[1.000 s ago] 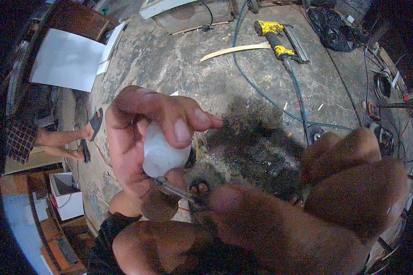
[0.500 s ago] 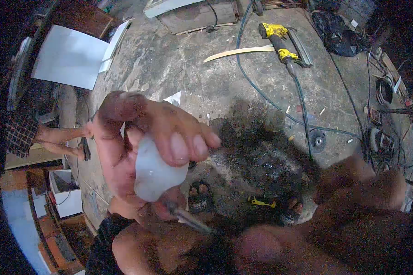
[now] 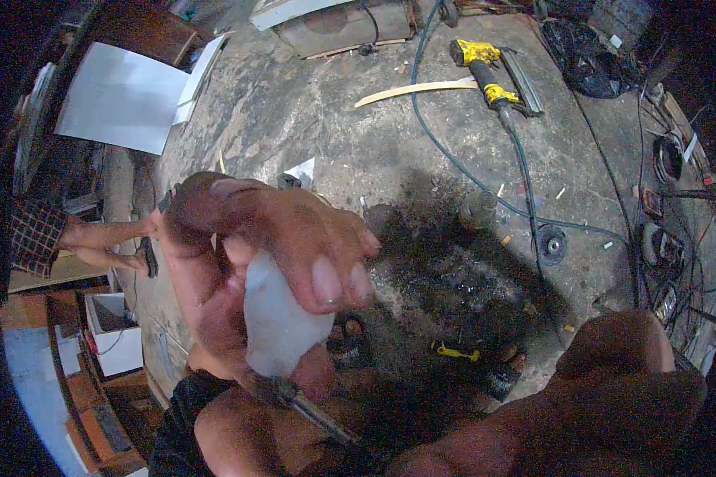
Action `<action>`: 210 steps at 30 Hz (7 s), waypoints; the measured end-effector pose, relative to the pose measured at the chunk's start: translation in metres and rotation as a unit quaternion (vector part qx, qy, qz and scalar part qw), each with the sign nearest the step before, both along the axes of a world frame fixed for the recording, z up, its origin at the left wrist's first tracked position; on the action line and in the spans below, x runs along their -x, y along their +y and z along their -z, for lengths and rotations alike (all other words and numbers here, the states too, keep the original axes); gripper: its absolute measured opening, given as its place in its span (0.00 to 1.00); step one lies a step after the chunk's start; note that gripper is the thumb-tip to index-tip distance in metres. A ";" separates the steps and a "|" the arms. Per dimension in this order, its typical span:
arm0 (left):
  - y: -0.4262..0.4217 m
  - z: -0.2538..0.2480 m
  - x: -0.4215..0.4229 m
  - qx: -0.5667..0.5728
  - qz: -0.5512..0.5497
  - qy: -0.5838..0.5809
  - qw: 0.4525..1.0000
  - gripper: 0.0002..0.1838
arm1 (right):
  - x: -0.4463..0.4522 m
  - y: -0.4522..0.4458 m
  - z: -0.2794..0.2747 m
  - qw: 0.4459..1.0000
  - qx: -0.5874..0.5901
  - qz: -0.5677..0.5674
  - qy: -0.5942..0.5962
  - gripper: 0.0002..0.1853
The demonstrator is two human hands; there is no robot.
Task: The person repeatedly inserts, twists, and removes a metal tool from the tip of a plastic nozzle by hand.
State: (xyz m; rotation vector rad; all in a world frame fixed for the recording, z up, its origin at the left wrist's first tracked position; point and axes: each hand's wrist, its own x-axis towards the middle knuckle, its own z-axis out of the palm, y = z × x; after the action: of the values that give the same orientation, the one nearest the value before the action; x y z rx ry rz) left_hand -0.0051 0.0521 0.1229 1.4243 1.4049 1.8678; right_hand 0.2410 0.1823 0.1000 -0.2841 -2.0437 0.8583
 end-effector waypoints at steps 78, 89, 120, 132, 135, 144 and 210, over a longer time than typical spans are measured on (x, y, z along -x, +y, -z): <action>0.008 0.039 0.011 0.267 -0.067 0.395 0.876 0.08 | 0.119 0.015 0.011 0.937 -0.136 -0.190 -0.259 0.12; 0.001 0.051 0.017 0.202 0.048 0.479 0.853 0.12 | 0.107 0.011 0.021 0.900 -0.038 -0.353 -0.253 0.12; -0.013 0.046 0.062 0.198 0.010 0.448 0.872 0.16 | 0.073 0.024 0.030 0.960 -0.004 -0.169 -0.223 0.10; -0.011 0.040 0.053 0.173 0.001 0.433 0.885 0.18 | 0.080 0.008 0.008 0.971 -0.113 -0.142 -0.157 0.11; -0.009 0.041 0.044 0.164 -0.032 0.441 0.882 0.18 | 0.082 0.003 0.006 0.969 -0.127 -0.137 -0.161 0.10; -0.001 0.037 0.036 0.206 -0.001 0.502 0.840 0.15 | 0.112 -0.008 0.036 0.971 -0.116 -0.178 -0.110 0.13; -0.025 0.069 0.004 -0.060 -0.020 0.106 0.992 0.15 | 0.087 -0.017 0.019 0.958 0.215 -0.173 0.075 0.15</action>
State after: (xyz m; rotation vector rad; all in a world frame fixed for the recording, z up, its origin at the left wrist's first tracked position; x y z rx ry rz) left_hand -0.0091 0.0276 0.0543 1.7102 1.4472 1.9000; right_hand 0.1535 0.1648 0.0806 -0.0893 -1.7745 1.4997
